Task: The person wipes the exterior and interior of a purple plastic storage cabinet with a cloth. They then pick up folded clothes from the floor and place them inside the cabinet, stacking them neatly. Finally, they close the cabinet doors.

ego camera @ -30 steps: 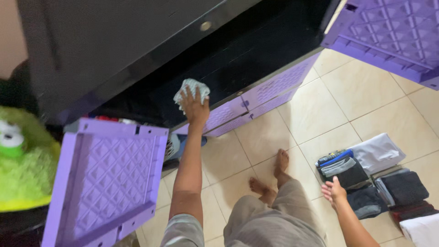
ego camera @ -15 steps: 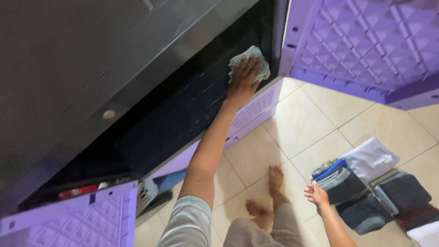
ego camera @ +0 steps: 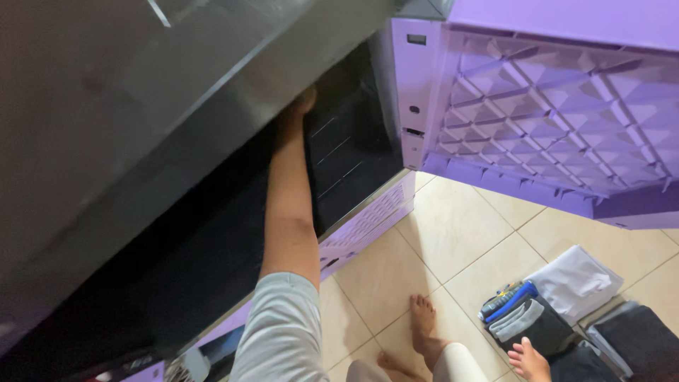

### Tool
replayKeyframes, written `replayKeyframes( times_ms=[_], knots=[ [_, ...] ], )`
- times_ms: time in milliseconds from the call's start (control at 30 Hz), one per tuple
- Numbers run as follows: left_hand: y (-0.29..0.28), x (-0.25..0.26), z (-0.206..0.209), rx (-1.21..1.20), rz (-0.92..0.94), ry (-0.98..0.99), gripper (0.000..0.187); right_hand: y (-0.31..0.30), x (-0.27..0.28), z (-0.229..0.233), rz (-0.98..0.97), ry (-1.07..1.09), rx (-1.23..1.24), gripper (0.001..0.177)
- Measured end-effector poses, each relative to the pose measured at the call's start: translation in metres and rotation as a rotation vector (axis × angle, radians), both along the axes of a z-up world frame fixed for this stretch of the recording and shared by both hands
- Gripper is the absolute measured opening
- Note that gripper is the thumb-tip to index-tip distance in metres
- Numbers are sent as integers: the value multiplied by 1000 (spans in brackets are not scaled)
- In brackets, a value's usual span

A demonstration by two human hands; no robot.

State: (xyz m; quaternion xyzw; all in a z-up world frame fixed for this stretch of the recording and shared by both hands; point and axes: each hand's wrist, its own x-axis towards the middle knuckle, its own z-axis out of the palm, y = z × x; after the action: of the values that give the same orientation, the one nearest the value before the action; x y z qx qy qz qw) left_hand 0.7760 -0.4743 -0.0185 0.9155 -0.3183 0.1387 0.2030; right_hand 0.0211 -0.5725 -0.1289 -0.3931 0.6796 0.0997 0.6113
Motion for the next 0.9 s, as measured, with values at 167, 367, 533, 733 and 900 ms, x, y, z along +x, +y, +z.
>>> replayKeyframes(
  times_ms=[167,367,533,733,900],
  knots=[
    [-6,26,15,110,-17,-62,34,1,5,-9,5,66,-7,73],
    [4,-61,5,-35,-72,-110,39,34,13,5,134,55,-53,69],
    [11,-185,40,277,-94,109,41,53,22,27,194,5,-31,68],
    [12,-296,50,237,-272,19,55,66,14,52,197,-94,-78,64],
    [59,-380,78,91,-636,286,41,70,-21,59,130,-30,-95,62]
  ],
)
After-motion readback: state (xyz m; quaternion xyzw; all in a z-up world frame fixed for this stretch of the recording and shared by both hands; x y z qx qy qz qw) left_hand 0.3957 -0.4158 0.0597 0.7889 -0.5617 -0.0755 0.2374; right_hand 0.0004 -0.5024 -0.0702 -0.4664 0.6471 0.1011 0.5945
